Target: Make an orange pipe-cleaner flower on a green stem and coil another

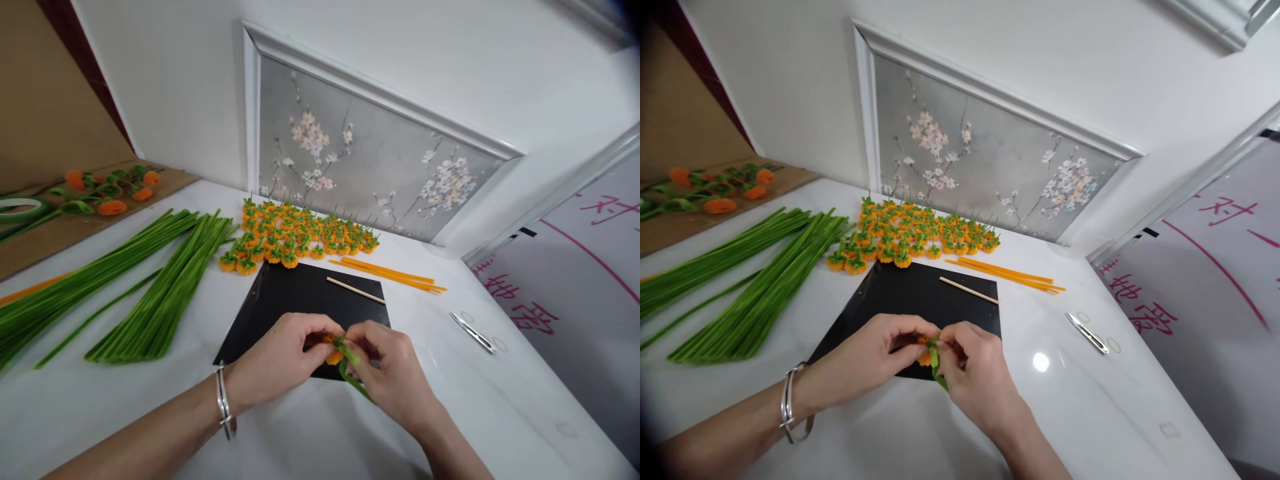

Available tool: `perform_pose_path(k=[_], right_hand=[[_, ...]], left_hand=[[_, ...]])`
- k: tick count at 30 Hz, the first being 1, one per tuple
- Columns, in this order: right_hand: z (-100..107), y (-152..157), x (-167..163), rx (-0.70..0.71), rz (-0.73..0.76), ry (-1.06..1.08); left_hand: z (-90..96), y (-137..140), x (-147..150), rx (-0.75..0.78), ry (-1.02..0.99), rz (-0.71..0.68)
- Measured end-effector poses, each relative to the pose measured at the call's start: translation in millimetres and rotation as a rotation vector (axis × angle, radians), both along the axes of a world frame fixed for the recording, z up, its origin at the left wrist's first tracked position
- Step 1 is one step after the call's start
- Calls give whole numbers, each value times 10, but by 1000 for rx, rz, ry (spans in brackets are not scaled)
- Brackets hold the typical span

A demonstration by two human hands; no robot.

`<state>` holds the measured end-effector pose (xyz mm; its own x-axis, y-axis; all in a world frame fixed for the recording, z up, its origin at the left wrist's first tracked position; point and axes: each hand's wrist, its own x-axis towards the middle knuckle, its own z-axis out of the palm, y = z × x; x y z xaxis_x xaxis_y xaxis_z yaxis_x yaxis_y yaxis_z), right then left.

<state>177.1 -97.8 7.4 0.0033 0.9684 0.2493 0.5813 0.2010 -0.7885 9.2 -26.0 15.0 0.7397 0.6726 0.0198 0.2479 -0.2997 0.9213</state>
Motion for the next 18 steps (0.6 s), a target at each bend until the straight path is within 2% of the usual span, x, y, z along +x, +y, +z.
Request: perform_pose_path(k=[4, 7, 11, 15, 18], right_hand=[[-28, -1, -51, -227, -19, 380], [-31, -8, -61, -250, -11, 489], [-40, -17, -54, -196, 12, 468], [-61, -33, -59, -119, 29, 357], [-74, -47, -82, -46, -9, 244]], left_hand=[[16, -17, 4, -41, -61, -5], [32, -13, 15, -147, -165, -22], [25, 20, 32, -319, -265, -63], [-34, 44, 41, -211, -215, 7], [-69, 44, 42, -146, -177, 29]])
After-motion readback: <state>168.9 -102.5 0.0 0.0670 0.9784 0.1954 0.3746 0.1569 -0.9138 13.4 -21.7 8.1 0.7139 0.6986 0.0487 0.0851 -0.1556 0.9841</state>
